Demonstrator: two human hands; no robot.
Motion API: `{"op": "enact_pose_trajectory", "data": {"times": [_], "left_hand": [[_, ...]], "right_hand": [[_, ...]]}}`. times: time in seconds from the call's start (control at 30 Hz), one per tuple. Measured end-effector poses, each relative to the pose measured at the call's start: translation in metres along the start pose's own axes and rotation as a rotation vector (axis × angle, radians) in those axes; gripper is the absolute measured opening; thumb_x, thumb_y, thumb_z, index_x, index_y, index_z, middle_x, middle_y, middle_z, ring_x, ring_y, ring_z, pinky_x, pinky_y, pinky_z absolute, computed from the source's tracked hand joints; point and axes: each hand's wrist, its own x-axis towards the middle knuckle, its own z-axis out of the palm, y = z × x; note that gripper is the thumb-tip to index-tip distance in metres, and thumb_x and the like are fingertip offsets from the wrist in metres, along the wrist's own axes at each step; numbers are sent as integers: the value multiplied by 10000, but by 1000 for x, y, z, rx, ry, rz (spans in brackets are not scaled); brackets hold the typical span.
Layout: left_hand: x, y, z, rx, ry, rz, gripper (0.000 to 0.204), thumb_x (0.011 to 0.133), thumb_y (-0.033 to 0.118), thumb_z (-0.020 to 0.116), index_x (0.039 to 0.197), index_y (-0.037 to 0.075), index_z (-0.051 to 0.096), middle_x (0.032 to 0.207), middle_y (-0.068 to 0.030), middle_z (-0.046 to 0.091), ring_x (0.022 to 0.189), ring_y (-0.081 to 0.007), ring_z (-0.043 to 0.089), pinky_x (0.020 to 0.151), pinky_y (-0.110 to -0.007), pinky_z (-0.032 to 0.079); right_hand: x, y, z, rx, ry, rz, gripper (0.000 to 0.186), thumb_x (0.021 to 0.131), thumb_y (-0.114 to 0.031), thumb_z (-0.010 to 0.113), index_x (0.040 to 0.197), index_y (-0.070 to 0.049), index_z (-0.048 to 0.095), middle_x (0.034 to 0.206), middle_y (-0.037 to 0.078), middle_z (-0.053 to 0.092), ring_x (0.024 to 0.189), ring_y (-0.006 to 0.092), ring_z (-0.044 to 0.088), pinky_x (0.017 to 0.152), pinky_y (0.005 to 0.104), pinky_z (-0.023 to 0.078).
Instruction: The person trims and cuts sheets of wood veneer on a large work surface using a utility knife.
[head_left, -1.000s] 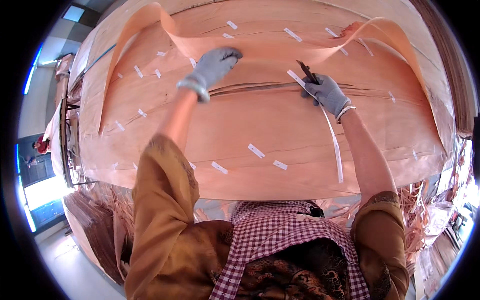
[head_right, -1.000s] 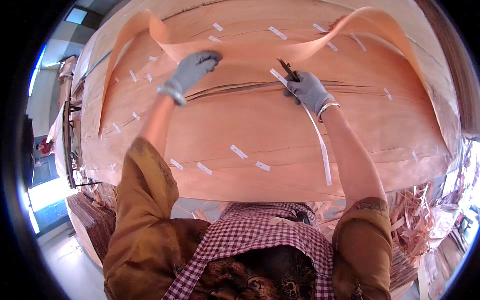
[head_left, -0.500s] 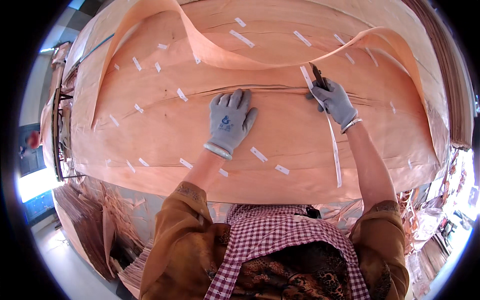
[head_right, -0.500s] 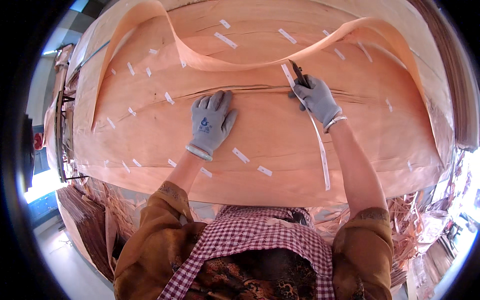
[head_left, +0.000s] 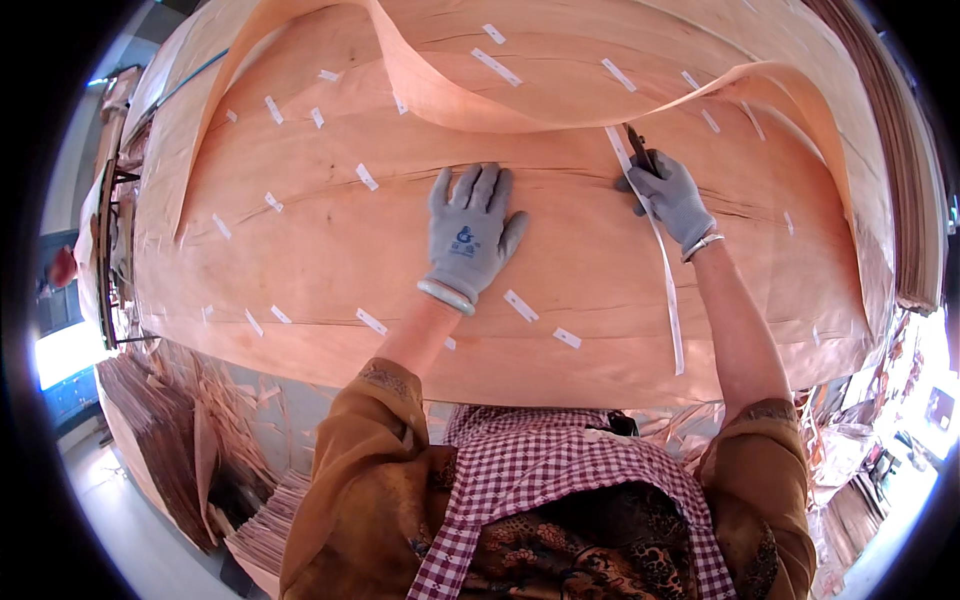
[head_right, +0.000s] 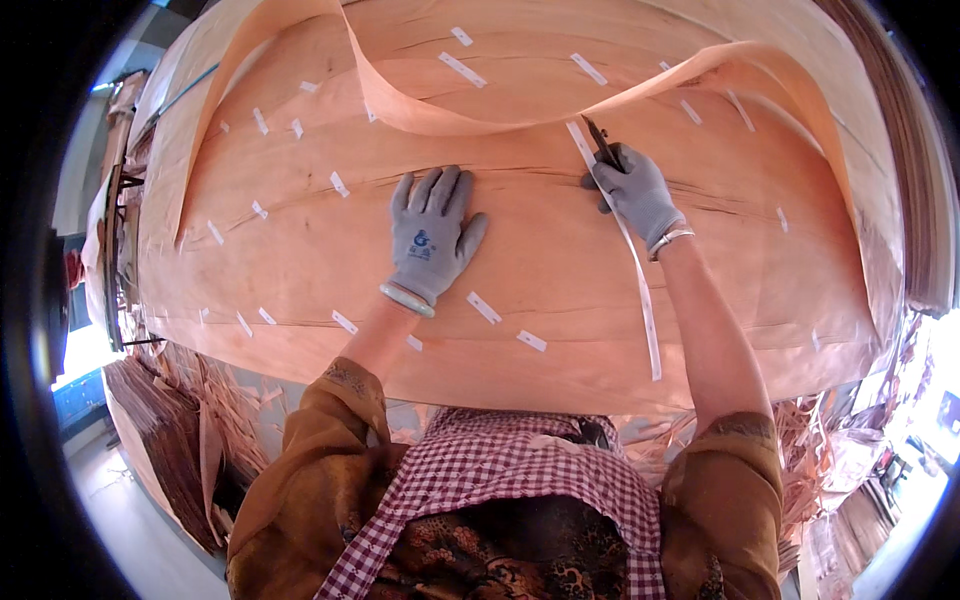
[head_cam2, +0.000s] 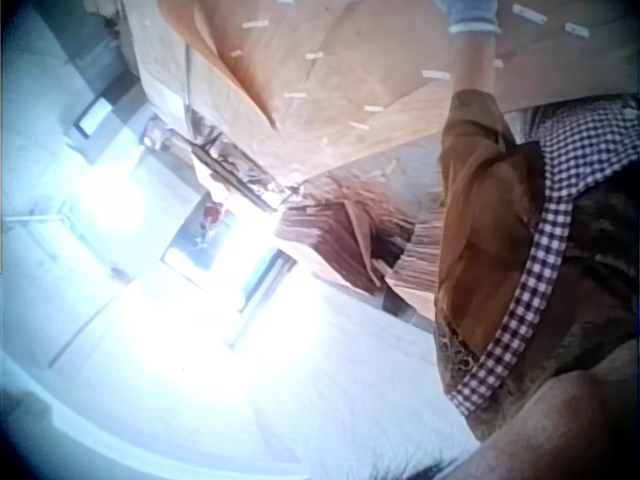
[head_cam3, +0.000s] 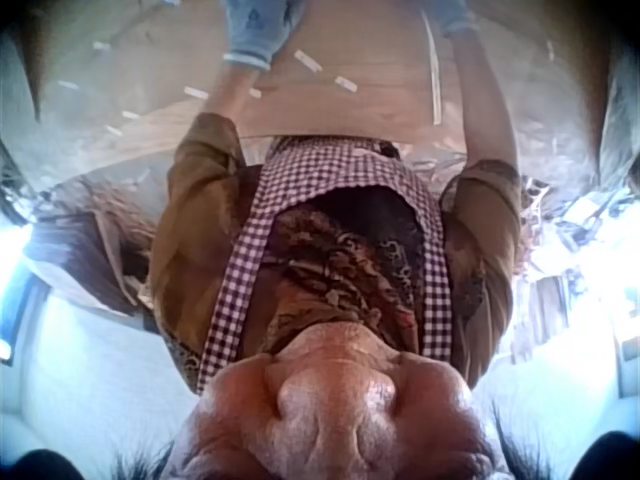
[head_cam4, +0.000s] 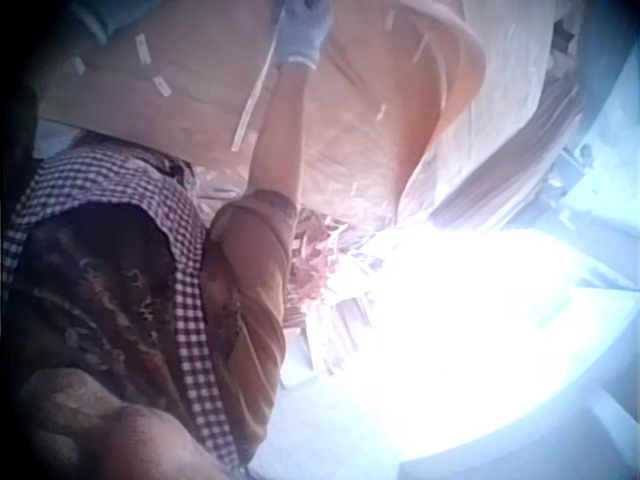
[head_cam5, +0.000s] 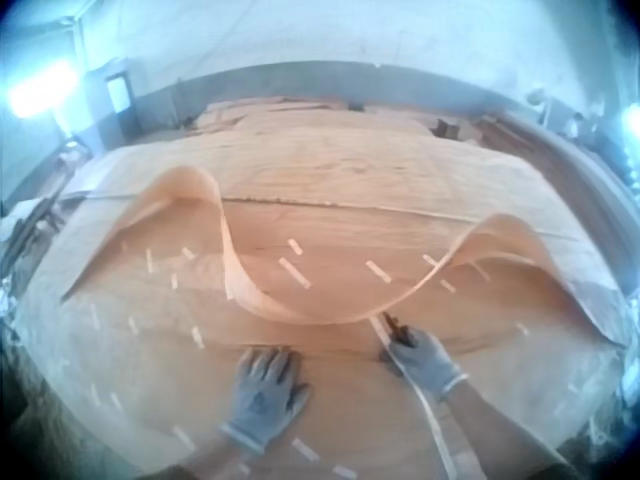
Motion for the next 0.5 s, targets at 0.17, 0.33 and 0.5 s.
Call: {"op": "enact_pose_trajectory", "data": {"times": [0.17,0.33,0.5], "left_hand": [[3,7,2,-26,-1,-17,463,860,327,604,1266,107,575,1295,-128,529,1225,-317,457,1079,-510,286],[1,12,3,1,38,-42,459,862,317,594,1268,105,573,1306,-141,507,1226,-333,452,1084,-510,291],[-1,14,8,-37,16,-58,470,867,309,581,1273,73,562,1320,-151,505,1241,-350,446,1090,-506,288]], "right_hand": [[-6,-16,3,-9,-52,4,141,949,-131,558,981,5,570,820,73,672,649,111,592,521,254,502],[-3,-20,25,7,-198,-36,217,926,-210,629,1027,-24,582,797,60,673,536,77,545,461,209,424],[3,-28,58,137,-289,4,232,918,-232,644,1020,-28,600,793,66,675,539,70,541,464,202,431]]}}
